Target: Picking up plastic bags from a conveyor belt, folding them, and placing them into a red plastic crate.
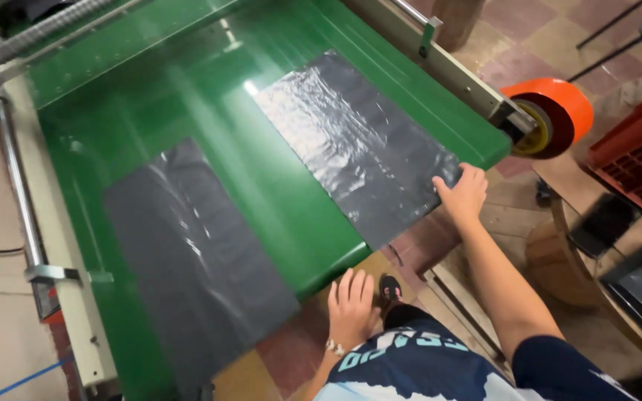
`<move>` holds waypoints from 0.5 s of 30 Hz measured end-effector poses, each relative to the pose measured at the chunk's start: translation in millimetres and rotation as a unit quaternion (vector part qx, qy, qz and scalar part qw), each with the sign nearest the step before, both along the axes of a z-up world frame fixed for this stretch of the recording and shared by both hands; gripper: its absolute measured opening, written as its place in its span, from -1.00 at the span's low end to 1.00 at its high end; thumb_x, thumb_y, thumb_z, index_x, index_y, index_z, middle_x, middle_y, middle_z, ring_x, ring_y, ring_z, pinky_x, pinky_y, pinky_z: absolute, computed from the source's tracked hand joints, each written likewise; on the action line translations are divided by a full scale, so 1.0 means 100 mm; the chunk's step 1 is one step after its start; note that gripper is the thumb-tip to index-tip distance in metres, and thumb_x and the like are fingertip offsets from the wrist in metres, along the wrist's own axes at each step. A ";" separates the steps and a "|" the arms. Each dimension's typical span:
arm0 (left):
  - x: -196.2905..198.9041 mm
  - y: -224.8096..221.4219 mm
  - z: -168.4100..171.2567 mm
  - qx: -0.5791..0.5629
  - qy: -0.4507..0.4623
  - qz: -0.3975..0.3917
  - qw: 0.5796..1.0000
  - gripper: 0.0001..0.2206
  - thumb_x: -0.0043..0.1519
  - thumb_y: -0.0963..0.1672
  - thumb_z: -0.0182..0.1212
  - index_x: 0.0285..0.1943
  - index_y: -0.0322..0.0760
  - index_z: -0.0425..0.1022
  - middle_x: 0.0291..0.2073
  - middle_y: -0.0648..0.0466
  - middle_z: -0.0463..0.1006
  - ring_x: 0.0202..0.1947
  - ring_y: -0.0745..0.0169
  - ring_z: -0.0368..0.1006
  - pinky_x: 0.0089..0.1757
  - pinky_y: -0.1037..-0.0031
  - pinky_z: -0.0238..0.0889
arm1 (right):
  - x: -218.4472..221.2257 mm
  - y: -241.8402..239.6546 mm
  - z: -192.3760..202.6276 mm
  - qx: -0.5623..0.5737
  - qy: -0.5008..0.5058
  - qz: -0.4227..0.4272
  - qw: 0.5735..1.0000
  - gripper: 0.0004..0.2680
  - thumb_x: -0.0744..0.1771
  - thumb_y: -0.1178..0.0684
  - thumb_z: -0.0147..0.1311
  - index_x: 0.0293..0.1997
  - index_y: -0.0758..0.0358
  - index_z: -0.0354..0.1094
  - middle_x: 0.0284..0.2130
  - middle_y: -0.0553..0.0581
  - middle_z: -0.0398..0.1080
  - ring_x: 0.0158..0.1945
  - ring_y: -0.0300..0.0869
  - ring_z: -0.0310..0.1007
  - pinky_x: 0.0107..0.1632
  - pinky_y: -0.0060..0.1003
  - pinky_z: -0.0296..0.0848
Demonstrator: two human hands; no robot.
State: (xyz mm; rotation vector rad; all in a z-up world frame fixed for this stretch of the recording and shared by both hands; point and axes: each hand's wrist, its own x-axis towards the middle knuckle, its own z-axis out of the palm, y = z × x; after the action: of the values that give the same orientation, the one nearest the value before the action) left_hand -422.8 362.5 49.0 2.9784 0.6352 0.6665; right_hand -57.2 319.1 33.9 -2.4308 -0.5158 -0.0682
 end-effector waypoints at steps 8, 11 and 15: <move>0.79 0.32 -0.03 0.092 -0.009 -0.082 0.992 -0.27 -0.14 0.09 0.54 0.23 -0.15 0.40 0.22 0.05 0.43 0.29 -0.02 0.28 0.09 -0.05 0.21 | 0.39 -0.29 -0.37 0.237 0.292 -0.143 0.915 -0.19 0.20 -0.21 0.30 0.45 0.36 -0.27 0.32 0.37 0.08 0.35 -0.01 0.16 0.34 -0.19 0.14; 1.08 0.48 -0.10 0.054 -0.081 -0.092 0.991 -0.47 0.19 0.16 0.03 0.17 -0.17 0.43 0.16 -0.02 0.45 0.25 -0.09 0.34 0.12 -0.10 0.15 | 0.37 -0.37 -0.37 0.340 0.334 -0.022 0.879 -0.35 0.34 -0.01 0.25 0.47 0.43 -0.21 0.21 0.65 0.14 0.35 0.37 0.08 0.37 0.19 0.07; 1.50 0.73 -0.04 -0.005 -0.050 -0.092 0.994 -0.37 0.26 0.23 -0.17 0.23 -0.23 0.38 0.26 -0.09 0.37 0.36 -0.17 0.18 0.18 -0.21 -0.01 | 0.61 -0.50 -0.50 0.259 0.451 0.000 0.854 -0.56 0.25 -0.15 0.27 0.08 0.27 0.14 -0.24 0.29 0.13 -0.19 0.00 0.10 -0.18 -0.15 0.04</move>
State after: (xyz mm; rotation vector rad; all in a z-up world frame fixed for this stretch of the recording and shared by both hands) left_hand -272.9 435.3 45.4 2.9230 0.3515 0.7872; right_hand 3.4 268.8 -16.1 -1.6644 -0.0360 0.7971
